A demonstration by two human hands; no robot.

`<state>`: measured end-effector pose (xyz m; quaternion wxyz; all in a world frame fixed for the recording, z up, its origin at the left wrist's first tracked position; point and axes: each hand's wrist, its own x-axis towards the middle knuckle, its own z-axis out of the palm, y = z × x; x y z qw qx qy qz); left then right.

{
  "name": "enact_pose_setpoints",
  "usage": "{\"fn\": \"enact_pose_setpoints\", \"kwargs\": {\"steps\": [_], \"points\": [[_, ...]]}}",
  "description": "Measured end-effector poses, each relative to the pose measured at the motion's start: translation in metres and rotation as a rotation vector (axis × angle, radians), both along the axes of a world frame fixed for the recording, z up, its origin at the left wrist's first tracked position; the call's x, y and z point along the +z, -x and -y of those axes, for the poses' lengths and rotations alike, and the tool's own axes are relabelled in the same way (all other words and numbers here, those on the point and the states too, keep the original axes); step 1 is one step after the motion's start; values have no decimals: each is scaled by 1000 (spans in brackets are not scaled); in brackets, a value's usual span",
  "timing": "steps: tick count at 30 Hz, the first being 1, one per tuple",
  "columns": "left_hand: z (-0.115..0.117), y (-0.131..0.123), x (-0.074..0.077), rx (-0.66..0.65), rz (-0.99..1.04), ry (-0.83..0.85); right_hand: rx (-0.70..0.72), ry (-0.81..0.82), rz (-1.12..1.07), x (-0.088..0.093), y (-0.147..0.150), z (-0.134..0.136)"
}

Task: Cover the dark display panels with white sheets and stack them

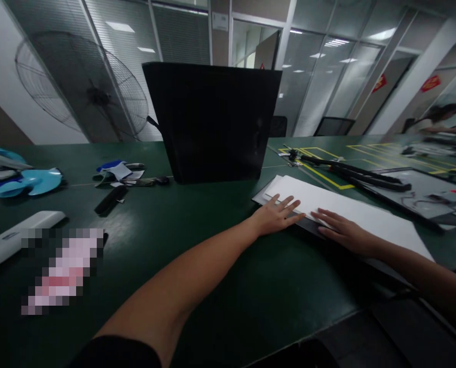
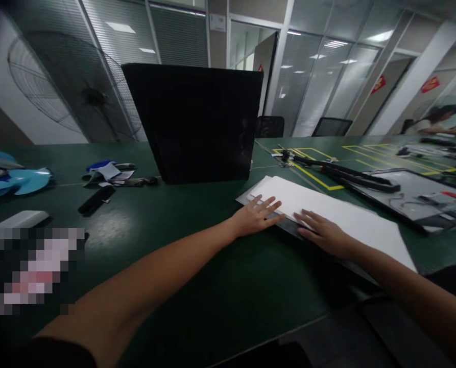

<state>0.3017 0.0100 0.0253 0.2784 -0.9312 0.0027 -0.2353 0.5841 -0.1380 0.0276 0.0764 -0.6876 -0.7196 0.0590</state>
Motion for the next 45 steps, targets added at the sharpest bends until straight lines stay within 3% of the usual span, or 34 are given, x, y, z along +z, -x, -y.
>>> {"fn": "enact_pose_setpoints", "kwargs": {"steps": [3, 6, 11, 16, 19, 22, 25, 29, 31, 34, 39, 43, 45], "points": [[3, 3, 2, 43, -106, 58, -77, 35, -6, -12, -40, -21], [16, 33, 7, 110, -202, 127, -106, 7, 19, -16, -69, -38], [54, 135, 13, 234, -348, 189, -101, 7, 92, -15, -84, -61], [97, 251, 21, 515, -458, 320, -142, -41, 265, -10, -71, -70], [113, 297, 27, 690, -512, 401, -202, -28, 263, -6, -56, -68], [116, 319, 34, 792, -602, 477, -330, -74, 275, 3, -21, -58], [107, 323, 44, 754, -623, 522, -327, -174, 302, 14, 48, -40], [95, 320, 58, 486, -425, 440, 40, -261, 322, 24, 171, -15], [92, 321, 60, 376, -372, 382, 290, -274, 302, 28, 228, -11], [92, 326, 54, 343, -274, 287, 550, -234, 301, 33, 290, -21], [94, 337, 39, 435, -151, 226, 733, -207, 246, 37, 329, -39], [96, 337, 37, 477, -221, 263, 795, -248, 151, 32, 322, -45], [97, 335, 38, 557, -240, 303, 849, -268, 108, 28, 313, -49]]}}
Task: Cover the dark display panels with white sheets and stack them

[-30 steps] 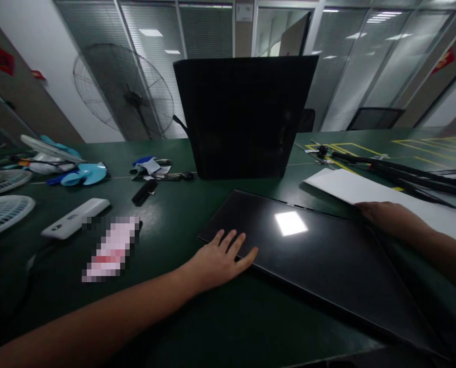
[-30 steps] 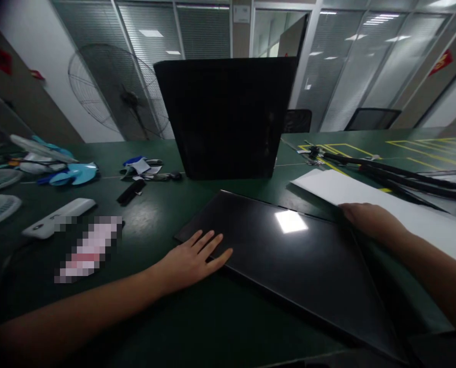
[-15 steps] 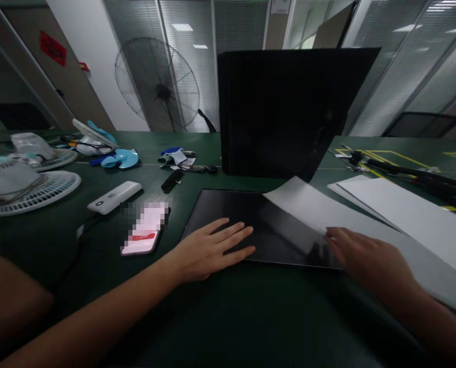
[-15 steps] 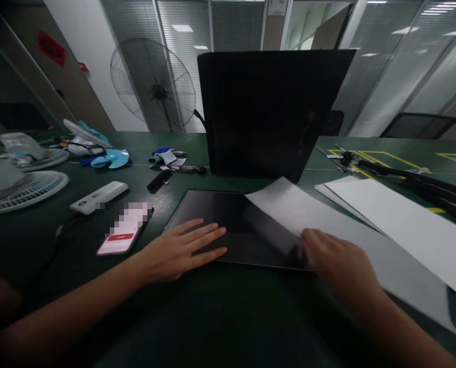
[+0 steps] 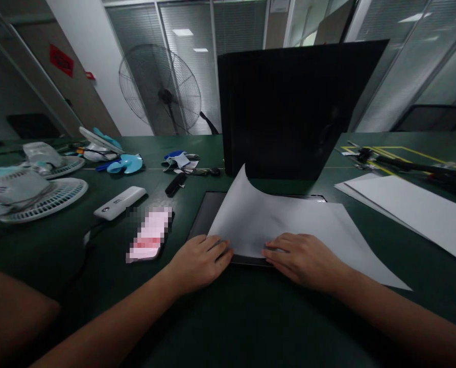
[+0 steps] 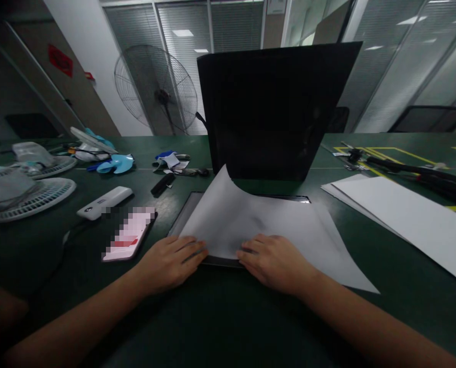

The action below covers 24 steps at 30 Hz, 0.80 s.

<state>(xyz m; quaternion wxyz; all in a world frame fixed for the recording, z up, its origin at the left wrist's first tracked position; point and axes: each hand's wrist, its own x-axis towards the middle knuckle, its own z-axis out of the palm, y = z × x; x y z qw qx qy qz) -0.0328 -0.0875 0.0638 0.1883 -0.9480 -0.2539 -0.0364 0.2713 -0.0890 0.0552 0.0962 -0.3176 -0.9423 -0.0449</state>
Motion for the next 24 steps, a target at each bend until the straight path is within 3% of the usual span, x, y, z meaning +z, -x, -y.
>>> {"fn": "enact_pose_setpoints", "kwargs": {"steps": [4, 6, 9, 15, 24], "points": [[3, -5, 4, 357, -40, 142, 81, 66, -68, -5, -18, -8], [3, -7, 5, 443, -61, 198, 84, 112, -100, -6, -22, -9], [3, -8, 5, 407, -45, 189, 78, 153, -145, -6, -22, -6], [1, -7, -3, 175, 81, 106, 63, 212, -200, -7, -12, 3], [-1, -7, -2, 296, 58, 211, -28, 272, -206, -10, -7, 1]]}}
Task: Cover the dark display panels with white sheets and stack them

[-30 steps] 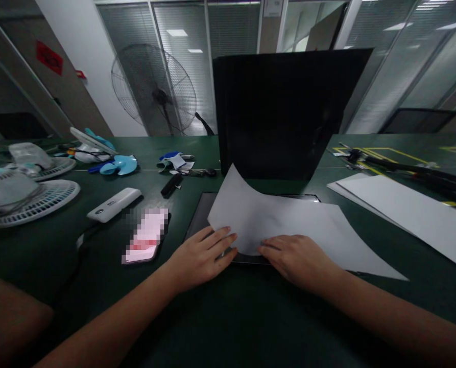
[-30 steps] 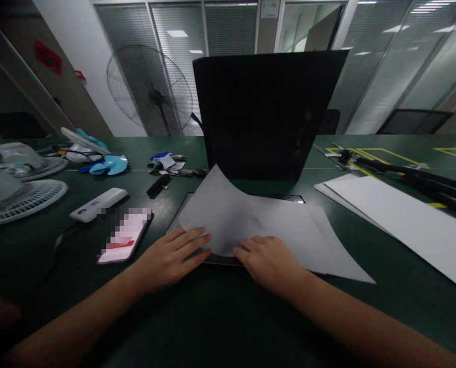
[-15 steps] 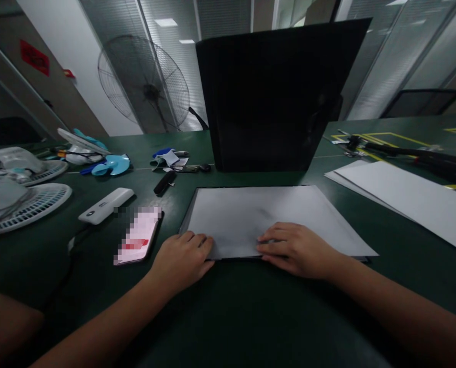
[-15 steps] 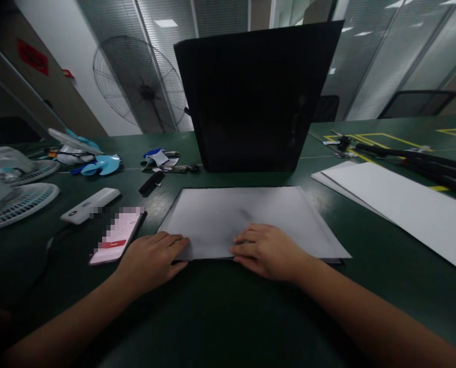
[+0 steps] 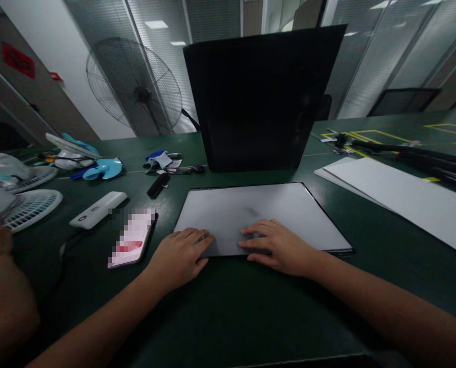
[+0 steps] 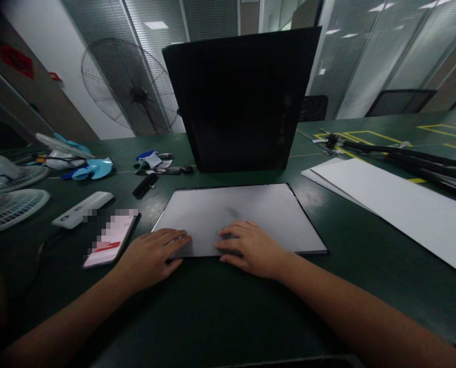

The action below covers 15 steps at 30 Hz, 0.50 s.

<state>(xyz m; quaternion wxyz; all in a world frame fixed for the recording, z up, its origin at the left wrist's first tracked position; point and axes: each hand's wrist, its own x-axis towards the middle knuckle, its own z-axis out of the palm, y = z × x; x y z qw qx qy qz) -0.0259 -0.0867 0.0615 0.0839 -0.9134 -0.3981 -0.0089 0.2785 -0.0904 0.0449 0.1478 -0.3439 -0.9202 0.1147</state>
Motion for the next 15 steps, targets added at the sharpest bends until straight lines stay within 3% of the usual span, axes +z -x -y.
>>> {"fn": "enact_pose_setpoints", "kwargs": {"steps": [15], "points": [[-3, 4, -1, -15, 19, 17, 32, -67, 96, 4, -1, -1]]}}
